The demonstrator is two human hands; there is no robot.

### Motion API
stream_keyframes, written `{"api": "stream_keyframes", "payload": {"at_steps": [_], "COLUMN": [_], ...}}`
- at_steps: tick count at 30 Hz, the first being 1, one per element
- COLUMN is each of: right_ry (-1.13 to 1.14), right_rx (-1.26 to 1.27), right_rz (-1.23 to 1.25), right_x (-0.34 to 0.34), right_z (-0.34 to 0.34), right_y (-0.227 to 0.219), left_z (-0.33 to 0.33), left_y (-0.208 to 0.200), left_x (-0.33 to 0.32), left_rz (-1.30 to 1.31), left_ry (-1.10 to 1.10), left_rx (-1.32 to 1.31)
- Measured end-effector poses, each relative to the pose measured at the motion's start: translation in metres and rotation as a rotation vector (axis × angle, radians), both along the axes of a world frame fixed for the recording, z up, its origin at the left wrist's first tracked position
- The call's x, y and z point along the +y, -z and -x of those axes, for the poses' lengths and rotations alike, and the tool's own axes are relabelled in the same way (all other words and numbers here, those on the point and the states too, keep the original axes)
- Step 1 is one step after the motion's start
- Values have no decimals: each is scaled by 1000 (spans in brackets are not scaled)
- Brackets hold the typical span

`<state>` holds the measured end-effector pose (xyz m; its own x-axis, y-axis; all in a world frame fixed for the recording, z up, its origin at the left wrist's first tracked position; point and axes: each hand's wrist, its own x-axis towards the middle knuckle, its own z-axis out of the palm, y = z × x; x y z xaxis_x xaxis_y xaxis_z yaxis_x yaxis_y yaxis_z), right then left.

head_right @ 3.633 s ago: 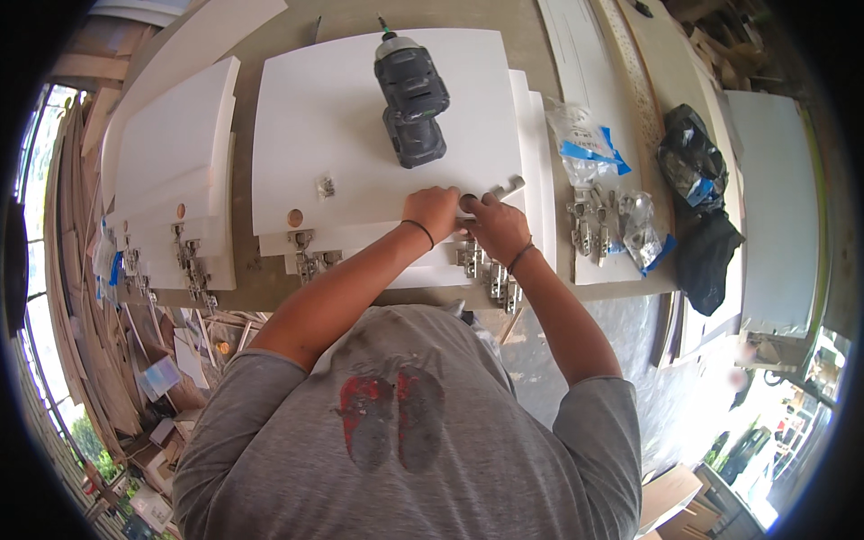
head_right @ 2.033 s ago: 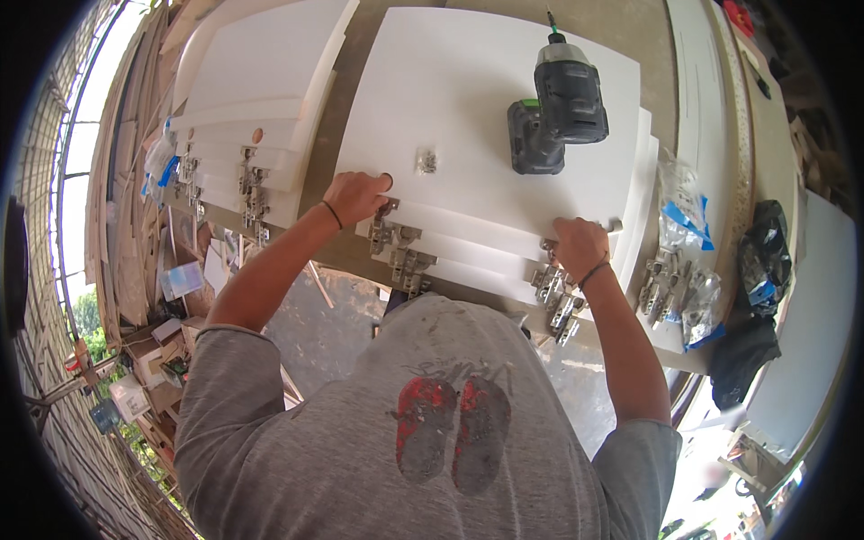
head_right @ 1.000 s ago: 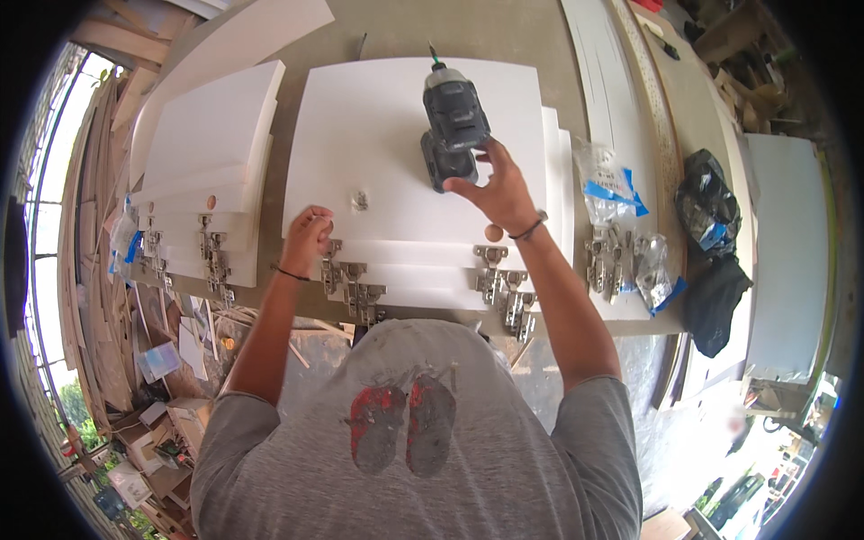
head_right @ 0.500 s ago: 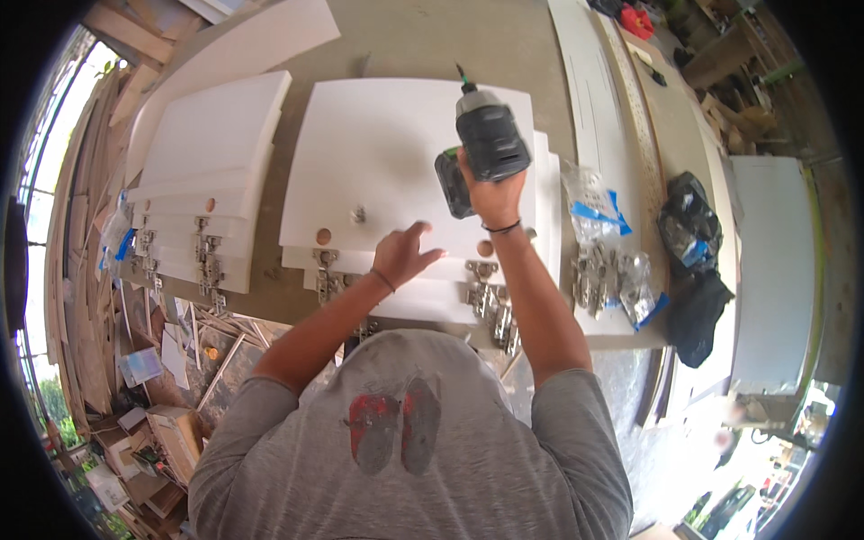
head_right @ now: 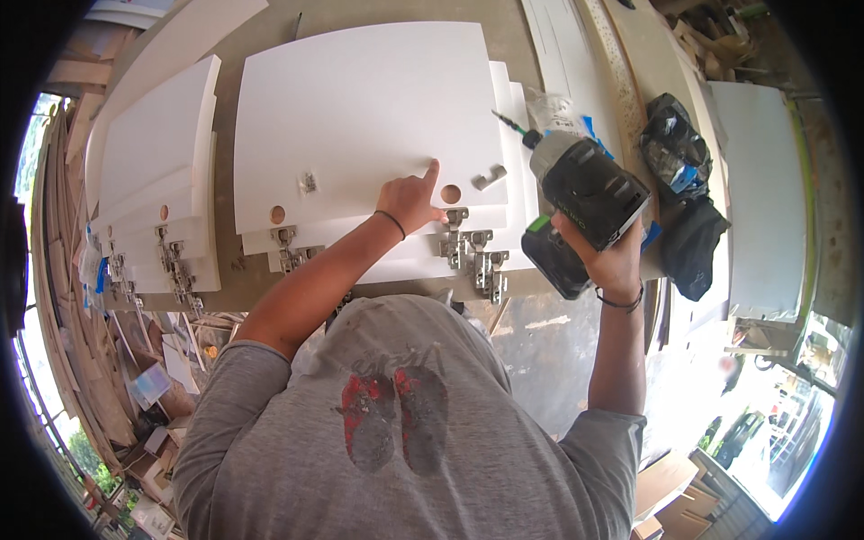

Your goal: The person assembles a cabinet door by inserting hinges into pre-drilled holes, retrieving screws from a plastic bag, and driving the screws using a power drill.

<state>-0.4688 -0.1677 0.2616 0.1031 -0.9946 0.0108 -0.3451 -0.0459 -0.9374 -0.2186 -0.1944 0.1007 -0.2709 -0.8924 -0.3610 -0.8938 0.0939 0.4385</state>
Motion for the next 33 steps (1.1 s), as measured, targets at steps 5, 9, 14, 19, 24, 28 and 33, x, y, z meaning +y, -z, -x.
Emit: {"api": "stream_keyframes", "payload": {"at_steps": [5, 9, 14, 19, 24, 28, 33], "right_ry": [-32, -99, -341, -452, -503, -519, -529], "right_rx": [96, 325, 402, 600, 612, 619, 662], "right_rz": [-61, -70, -186, -313, -300, -286, -339], "right_x": [6, 1, -21, -29, -31, -33, -35], "right_z": [7, 9, -15, -20, -29, -30, -33], "right_y": [16, 27, 23, 44, 52, 59, 58], "left_z": [5, 8, 8, 9, 7, 8, 8], "left_y": [3, -1, 0, 1, 2, 7, 7], "left_x": [-2, -3, 0, 1, 3, 3, 3], "left_rz": [16, -26, -11, -5, -9, 10, 9], "left_ry": [29, 28, -18, -20, -30, -30, -37], "left_rx": [-32, -41, -15, 7, 11, 14, 33]}}
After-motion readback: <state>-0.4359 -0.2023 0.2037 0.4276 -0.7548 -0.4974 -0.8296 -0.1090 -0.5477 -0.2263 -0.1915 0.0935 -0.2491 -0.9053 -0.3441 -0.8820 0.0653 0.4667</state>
